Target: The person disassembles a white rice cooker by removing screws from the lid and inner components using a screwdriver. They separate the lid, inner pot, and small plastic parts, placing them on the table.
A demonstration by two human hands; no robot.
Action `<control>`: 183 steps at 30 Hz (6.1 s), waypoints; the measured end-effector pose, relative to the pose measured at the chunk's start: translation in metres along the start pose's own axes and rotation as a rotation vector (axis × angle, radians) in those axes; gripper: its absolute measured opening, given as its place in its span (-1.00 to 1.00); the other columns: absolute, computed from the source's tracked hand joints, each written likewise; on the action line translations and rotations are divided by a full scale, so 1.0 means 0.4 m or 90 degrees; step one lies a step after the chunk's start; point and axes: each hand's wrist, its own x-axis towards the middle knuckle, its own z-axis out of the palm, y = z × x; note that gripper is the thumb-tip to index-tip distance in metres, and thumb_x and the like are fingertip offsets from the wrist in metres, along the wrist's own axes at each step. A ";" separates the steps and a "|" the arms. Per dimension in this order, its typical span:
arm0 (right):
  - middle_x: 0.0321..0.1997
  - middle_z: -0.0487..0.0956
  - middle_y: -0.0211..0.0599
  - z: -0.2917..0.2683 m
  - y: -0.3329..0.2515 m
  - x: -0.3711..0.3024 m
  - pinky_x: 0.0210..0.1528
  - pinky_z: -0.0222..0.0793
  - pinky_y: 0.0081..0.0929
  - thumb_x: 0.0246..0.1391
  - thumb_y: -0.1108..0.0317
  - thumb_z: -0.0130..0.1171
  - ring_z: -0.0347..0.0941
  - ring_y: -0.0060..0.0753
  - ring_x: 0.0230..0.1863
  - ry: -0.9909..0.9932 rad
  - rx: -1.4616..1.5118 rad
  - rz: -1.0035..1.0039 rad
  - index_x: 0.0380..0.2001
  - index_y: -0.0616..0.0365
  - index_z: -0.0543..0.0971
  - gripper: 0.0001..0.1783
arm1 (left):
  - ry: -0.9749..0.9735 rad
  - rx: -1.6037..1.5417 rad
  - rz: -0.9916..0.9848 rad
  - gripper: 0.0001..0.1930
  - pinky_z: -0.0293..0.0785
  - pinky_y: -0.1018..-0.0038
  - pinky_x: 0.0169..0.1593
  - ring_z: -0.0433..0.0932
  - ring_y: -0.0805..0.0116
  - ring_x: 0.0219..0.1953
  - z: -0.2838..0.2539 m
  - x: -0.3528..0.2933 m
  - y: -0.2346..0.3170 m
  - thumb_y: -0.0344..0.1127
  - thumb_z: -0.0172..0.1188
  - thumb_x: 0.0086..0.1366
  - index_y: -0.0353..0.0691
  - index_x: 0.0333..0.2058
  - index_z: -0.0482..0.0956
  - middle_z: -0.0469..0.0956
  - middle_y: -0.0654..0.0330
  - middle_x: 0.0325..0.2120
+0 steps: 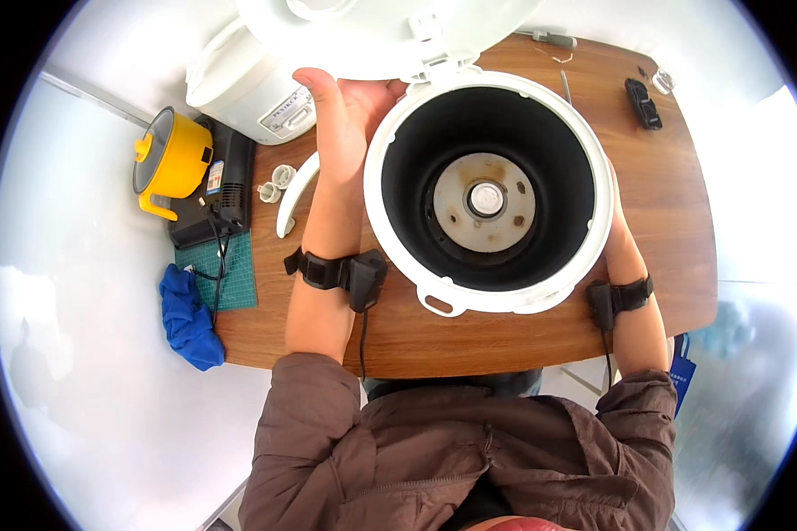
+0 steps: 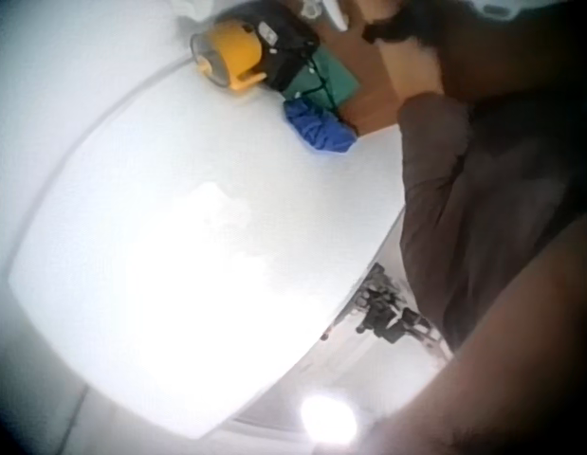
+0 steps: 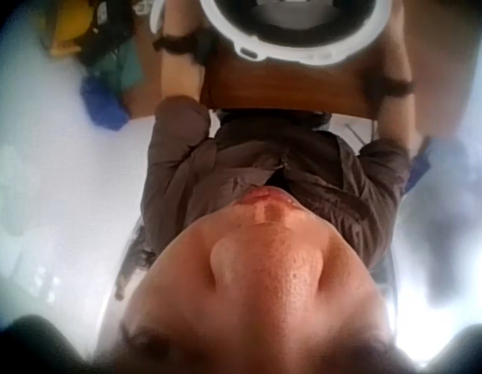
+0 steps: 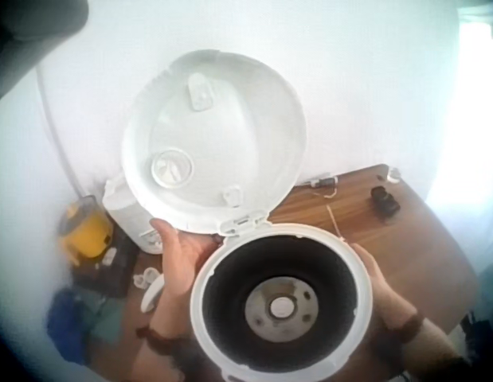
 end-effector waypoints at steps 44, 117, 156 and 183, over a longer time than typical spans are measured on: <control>-0.12 0.61 -0.46 0.008 -0.012 -0.001 -0.02 0.42 -0.64 0.34 0.29 0.20 0.46 -0.71 -0.12 0.035 -0.073 -0.004 0.13 0.28 0.52 -0.61 | 0.067 0.015 0.147 0.13 0.23 -0.31 0.38 0.30 -0.14 0.40 -0.091 0.053 -0.059 0.76 -0.06 0.05 -0.02 0.36 0.30 0.31 -0.01 0.37; 0.29 0.49 -0.11 0.016 -0.183 -0.162 0.30 0.37 -0.22 0.53 -0.02 -0.18 0.45 -0.22 0.27 0.263 -0.111 -0.176 0.38 0.26 0.29 -0.37 | -0.142 0.338 0.134 0.23 0.37 0.14 0.36 0.40 0.04 0.30 -0.066 -0.006 -0.035 -0.11 0.69 -0.12 -0.21 0.47 0.12 0.41 -0.01 0.27; 0.05 0.64 -0.31 0.064 -0.186 -0.051 0.06 0.44 -0.50 0.48 0.18 0.00 0.54 -0.53 0.01 0.335 -0.161 -0.161 0.22 0.27 0.51 -0.56 | -0.311 0.611 -0.008 -0.75 0.57 0.39 -0.20 0.71 0.24 -0.30 -0.029 -0.050 0.115 -0.30 0.45 0.13 -0.36 -0.32 0.65 0.71 0.03 -0.41; -0.12 0.65 -0.37 0.107 -0.159 -0.138 -0.26 0.45 -0.63 0.39 0.35 0.13 0.58 -0.60 -0.25 0.277 -0.150 -0.196 0.19 0.15 0.46 -0.64 | -0.346 0.698 0.469 -0.38 0.32 0.15 0.25 0.46 0.04 0.15 0.068 -0.031 0.079 -0.10 0.58 -0.05 -0.12 0.03 0.66 0.54 0.08 0.08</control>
